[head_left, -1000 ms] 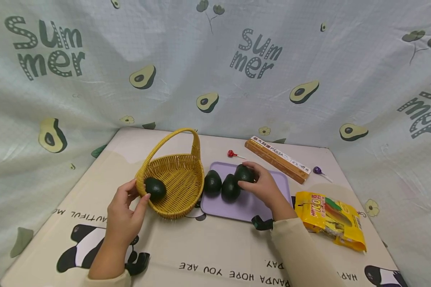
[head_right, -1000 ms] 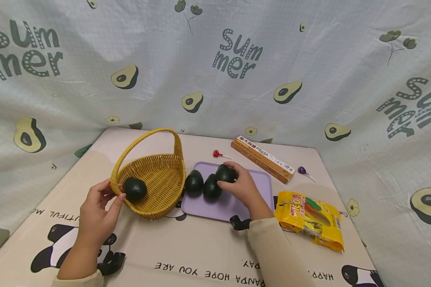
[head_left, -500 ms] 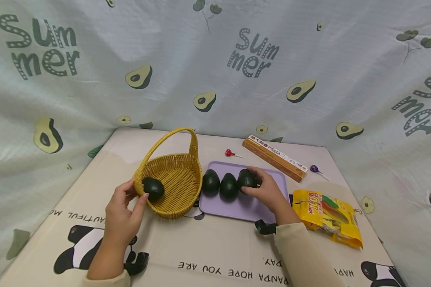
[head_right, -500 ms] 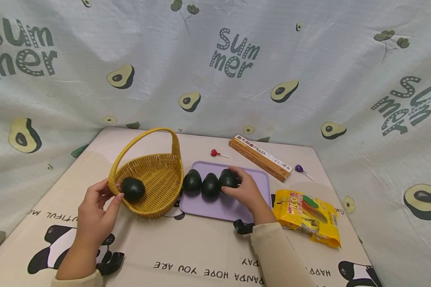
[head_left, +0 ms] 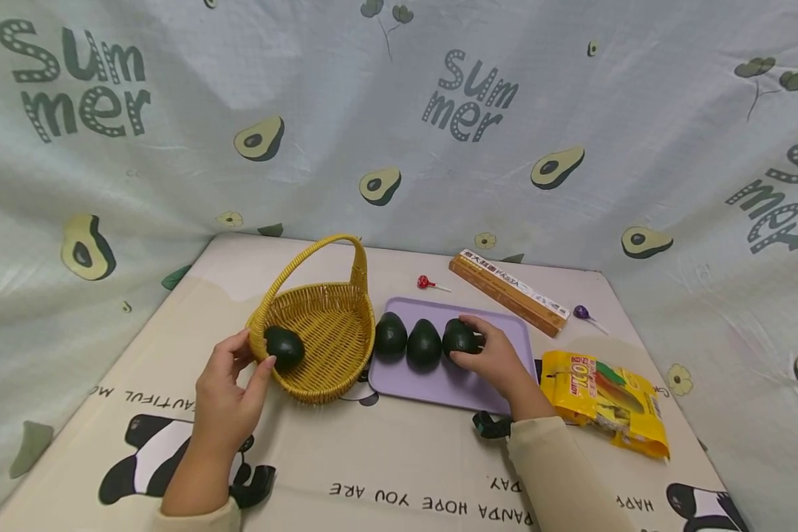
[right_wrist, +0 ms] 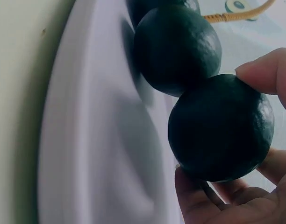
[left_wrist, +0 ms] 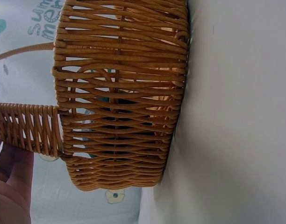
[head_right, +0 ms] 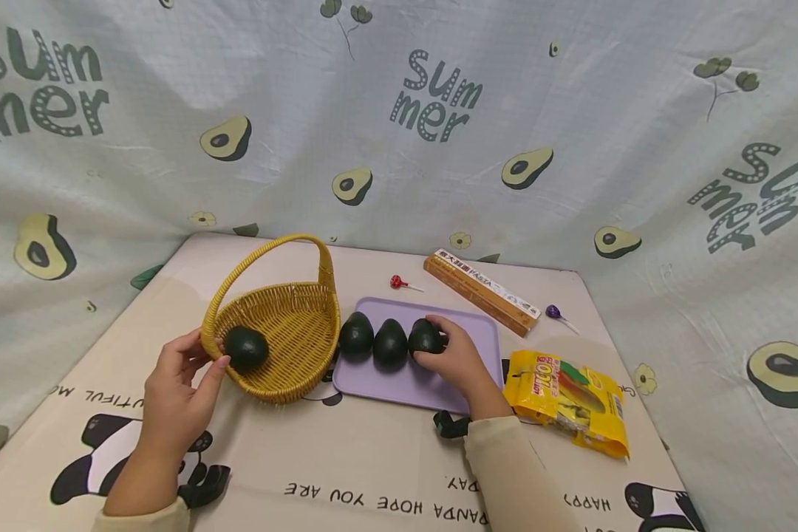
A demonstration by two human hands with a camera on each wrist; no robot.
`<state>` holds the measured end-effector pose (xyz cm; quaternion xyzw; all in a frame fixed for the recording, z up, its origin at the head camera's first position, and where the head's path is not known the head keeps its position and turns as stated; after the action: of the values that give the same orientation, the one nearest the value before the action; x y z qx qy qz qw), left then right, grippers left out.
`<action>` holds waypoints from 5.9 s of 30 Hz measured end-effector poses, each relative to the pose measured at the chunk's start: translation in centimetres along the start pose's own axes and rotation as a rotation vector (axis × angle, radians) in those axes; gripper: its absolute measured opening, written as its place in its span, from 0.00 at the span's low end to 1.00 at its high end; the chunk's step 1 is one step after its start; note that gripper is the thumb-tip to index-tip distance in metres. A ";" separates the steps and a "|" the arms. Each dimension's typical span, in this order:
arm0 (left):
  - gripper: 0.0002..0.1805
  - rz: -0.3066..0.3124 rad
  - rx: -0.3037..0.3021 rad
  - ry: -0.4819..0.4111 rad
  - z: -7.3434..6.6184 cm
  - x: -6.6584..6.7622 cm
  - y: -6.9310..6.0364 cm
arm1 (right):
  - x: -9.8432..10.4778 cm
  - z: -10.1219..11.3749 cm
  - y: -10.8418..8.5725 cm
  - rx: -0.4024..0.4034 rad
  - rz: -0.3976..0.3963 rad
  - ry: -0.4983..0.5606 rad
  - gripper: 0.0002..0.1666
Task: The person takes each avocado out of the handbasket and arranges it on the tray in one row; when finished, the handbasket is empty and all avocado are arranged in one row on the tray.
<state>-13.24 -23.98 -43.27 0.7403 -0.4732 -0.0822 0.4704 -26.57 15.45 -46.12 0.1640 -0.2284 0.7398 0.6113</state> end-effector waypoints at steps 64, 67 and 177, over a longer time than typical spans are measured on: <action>0.33 0.014 0.034 0.015 -0.1 0.0 -0.1 | 0.9 2.7 -0.9 0.250 -0.016 -0.192 0.36; 0.33 0.014 0.040 0.013 -0.1 0.0 0.0 | 0.8 3.7 -1.0 0.284 0.002 -0.201 0.36; 0.32 0.092 0.132 0.201 -0.2 0.6 0.0 | -14.1 19.9 3.2 0.516 0.478 -0.477 0.49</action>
<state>-12.84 -24.29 -42.97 0.7517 -0.4614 0.0453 0.4690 -27.60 -7.46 -37.16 0.4208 -0.2025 0.8349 0.2913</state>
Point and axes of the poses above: each hand's wrist, its own y-axis towards the middle knuckle, its own x-axis out of the back of the hand, z = x × y, the point moved 2 cm from there along y, towards the middle knuckle, and after that the axes turned 6 degrees about -x, right-handed, at the moved point
